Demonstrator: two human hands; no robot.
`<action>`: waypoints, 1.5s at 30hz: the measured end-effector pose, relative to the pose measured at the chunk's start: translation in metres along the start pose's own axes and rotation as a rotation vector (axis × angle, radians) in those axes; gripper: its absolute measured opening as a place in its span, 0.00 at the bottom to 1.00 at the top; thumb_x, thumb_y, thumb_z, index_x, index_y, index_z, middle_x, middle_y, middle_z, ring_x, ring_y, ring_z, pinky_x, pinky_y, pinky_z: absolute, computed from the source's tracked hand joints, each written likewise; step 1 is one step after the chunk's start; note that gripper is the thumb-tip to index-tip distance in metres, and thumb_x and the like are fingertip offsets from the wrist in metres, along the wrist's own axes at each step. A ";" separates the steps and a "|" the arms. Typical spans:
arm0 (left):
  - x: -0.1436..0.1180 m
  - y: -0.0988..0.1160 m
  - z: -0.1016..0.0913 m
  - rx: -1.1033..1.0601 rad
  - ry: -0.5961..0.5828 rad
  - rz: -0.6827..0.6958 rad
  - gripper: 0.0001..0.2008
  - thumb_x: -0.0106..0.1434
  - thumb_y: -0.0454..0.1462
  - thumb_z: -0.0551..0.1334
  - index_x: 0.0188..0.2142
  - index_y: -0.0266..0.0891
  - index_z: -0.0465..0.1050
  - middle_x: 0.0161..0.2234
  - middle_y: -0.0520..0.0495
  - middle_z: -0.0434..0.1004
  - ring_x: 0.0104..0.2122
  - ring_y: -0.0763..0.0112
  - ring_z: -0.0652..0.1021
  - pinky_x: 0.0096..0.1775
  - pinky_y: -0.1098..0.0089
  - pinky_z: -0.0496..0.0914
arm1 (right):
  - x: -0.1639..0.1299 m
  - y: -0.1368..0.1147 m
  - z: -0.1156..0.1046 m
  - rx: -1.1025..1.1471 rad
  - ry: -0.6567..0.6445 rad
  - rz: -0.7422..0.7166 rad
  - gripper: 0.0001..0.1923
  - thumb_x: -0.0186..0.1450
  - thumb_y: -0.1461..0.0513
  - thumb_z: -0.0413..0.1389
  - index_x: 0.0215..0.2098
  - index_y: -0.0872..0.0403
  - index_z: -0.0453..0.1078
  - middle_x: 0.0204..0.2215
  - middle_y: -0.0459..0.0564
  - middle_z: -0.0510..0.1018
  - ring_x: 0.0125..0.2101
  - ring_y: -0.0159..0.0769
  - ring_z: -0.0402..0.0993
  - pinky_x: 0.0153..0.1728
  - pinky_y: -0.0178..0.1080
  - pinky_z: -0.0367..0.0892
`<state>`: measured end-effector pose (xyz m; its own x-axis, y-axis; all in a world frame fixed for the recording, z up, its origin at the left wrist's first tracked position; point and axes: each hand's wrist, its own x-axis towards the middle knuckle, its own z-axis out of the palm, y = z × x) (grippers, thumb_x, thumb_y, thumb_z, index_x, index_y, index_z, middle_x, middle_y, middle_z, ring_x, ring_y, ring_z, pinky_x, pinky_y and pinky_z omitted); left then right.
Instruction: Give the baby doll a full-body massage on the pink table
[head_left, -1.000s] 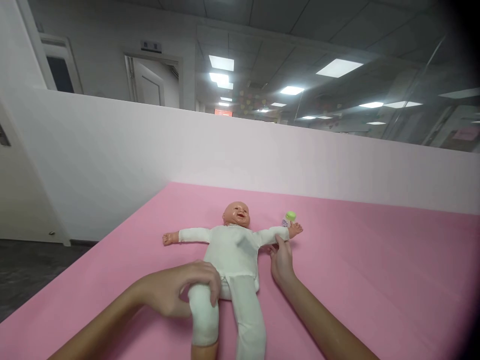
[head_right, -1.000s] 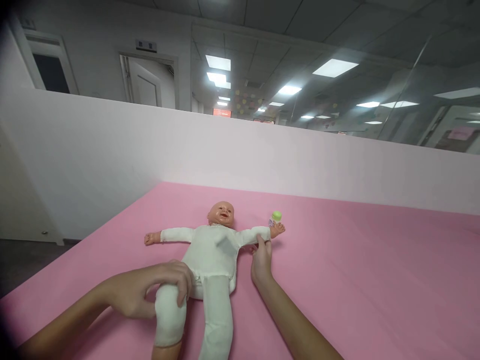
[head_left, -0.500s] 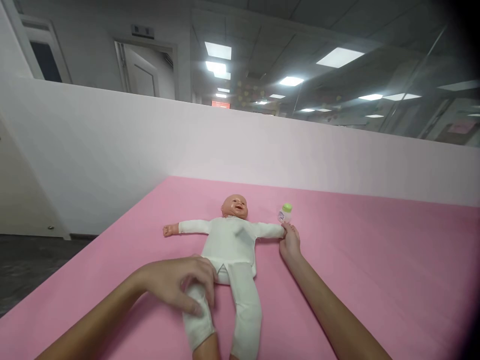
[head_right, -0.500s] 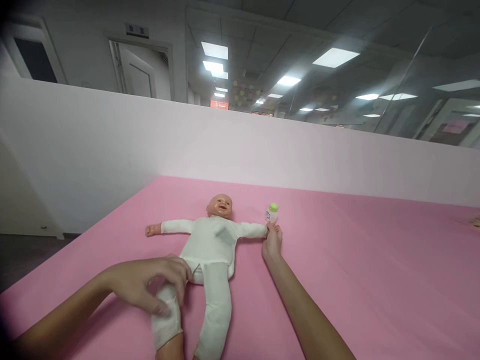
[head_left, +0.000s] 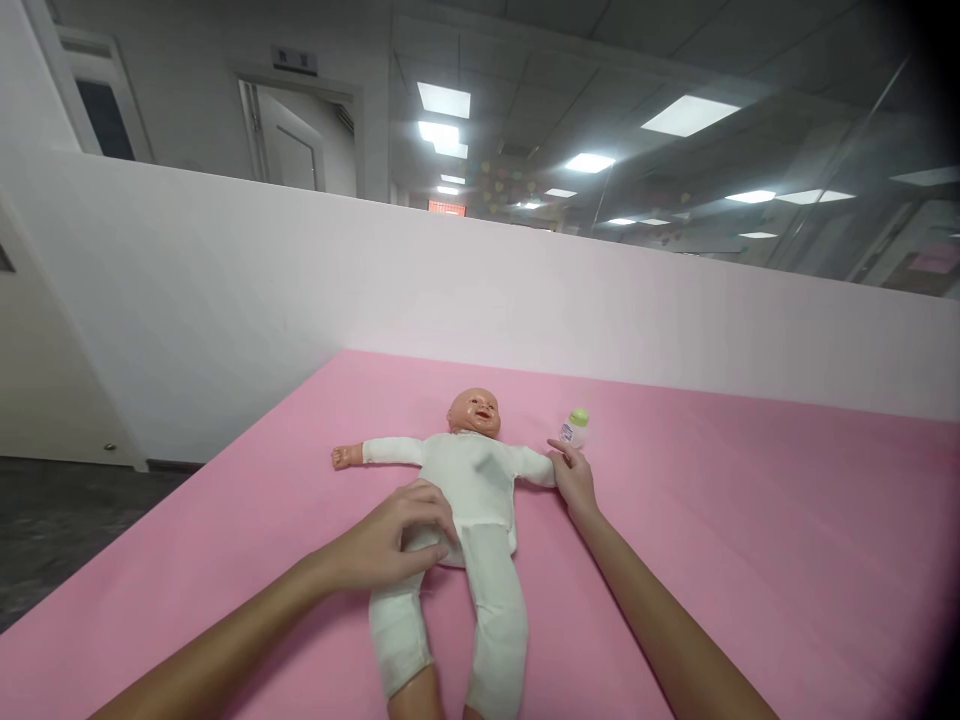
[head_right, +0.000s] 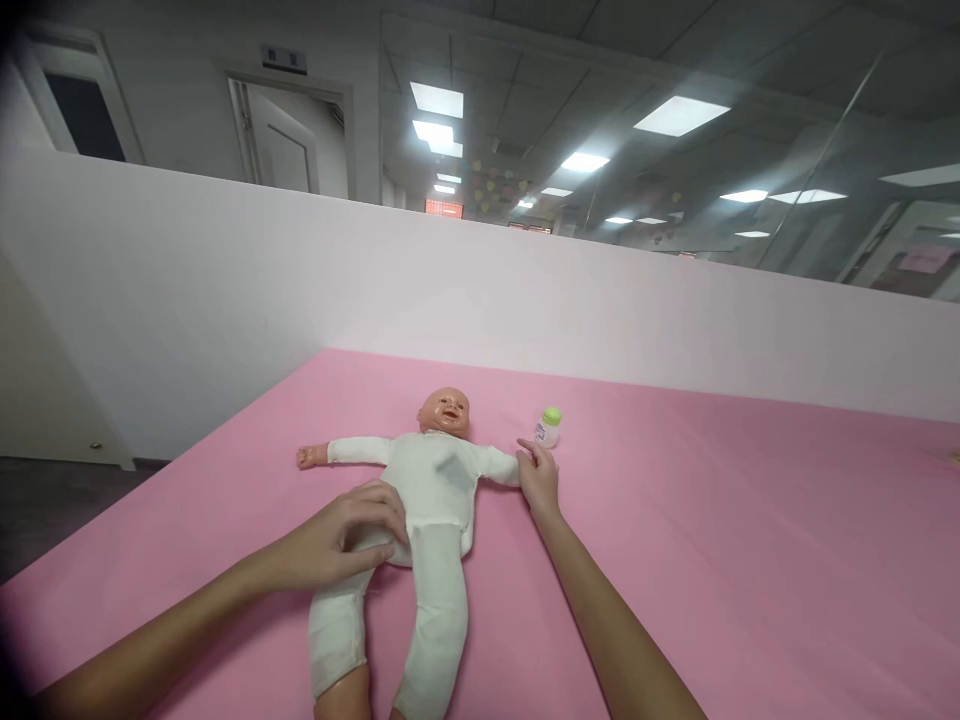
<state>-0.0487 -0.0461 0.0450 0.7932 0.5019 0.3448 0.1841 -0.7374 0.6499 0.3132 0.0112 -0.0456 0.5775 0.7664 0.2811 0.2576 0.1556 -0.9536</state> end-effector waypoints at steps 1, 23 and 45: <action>-0.001 0.000 0.001 0.023 0.006 -0.002 0.08 0.65 0.34 0.63 0.43 0.45 0.79 0.45 0.46 0.76 0.49 0.62 0.75 0.53 0.61 0.71 | -0.001 -0.001 0.001 -0.023 -0.021 -0.036 0.18 0.57 0.55 0.58 0.42 0.51 0.82 0.45 0.53 0.81 0.50 0.49 0.73 0.55 0.49 0.66; -0.003 -0.003 0.010 0.271 0.057 0.043 0.04 0.64 0.31 0.60 0.33 0.41 0.69 0.36 0.49 0.69 0.38 0.66 0.70 0.43 0.64 0.66 | -0.054 -0.049 0.015 -0.164 -0.350 -0.585 0.29 0.72 0.54 0.52 0.15 0.51 0.52 0.16 0.41 0.53 0.22 0.33 0.50 0.29 0.39 0.53; 0.000 -0.012 0.015 0.307 0.221 -0.239 0.09 0.63 0.36 0.61 0.27 0.40 0.63 0.34 0.50 0.69 0.35 0.67 0.72 0.37 0.67 0.64 | -0.061 -0.050 0.022 -0.243 -0.565 -0.556 0.16 0.75 0.57 0.48 0.29 0.52 0.63 0.31 0.47 0.70 0.33 0.37 0.66 0.37 0.40 0.63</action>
<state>-0.0424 -0.0442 0.0268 0.5702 0.7346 0.3677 0.5372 -0.6721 0.5096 0.2480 -0.0300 -0.0180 -0.1426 0.8252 0.5466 0.5884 0.5147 -0.6235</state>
